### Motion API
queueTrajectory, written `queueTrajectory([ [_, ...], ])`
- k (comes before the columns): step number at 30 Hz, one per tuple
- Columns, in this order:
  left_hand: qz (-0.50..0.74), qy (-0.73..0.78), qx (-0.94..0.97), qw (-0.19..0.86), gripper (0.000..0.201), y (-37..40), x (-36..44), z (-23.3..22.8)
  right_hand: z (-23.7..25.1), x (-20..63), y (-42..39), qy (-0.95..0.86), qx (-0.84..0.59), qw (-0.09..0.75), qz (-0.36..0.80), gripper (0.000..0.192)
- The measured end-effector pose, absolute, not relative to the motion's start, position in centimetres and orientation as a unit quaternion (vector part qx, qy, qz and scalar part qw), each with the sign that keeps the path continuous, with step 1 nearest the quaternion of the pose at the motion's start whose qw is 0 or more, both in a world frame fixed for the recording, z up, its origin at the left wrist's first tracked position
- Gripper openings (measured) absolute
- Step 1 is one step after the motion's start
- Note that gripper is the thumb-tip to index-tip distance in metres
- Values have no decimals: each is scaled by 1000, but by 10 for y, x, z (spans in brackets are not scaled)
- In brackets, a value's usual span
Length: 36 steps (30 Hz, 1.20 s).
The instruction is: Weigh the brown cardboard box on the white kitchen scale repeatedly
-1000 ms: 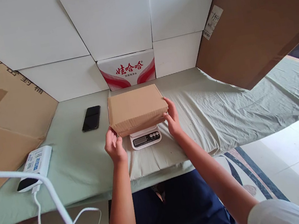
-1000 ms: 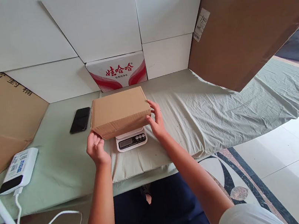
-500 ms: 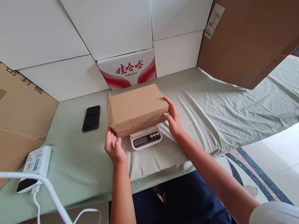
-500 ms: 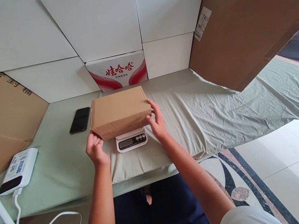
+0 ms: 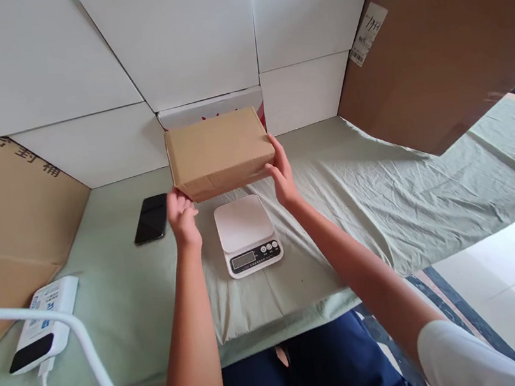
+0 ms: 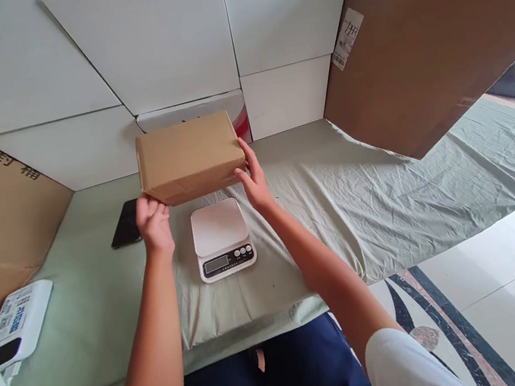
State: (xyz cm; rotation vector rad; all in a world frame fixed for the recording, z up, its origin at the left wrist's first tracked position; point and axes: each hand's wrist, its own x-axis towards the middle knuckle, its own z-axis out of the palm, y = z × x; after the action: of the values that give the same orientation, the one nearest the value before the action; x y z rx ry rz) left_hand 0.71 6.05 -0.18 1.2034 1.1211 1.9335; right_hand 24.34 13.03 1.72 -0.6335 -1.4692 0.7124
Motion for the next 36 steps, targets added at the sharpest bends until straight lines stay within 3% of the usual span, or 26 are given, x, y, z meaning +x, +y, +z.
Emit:
queueTrajectory([
  [3, 714, 427, 432, 349, 66, 87, 0, -21, -7, 230, 158, -620, -301, 634, 352, 70],
  [8, 700, 471, 420, 333, 62, 96, -10, -44, -33, 224, 162, -627, -316, 605, 375, 69],
  [20, 704, 470, 412, 338, 64, 94, -10, -42, -30, 225, 160, -632, -349, 586, 367, 64],
  [36, 701, 491, 400, 327, 70, 87, -18, -43, -43, 236, 167, -604, -353, 590, 405, 74],
])
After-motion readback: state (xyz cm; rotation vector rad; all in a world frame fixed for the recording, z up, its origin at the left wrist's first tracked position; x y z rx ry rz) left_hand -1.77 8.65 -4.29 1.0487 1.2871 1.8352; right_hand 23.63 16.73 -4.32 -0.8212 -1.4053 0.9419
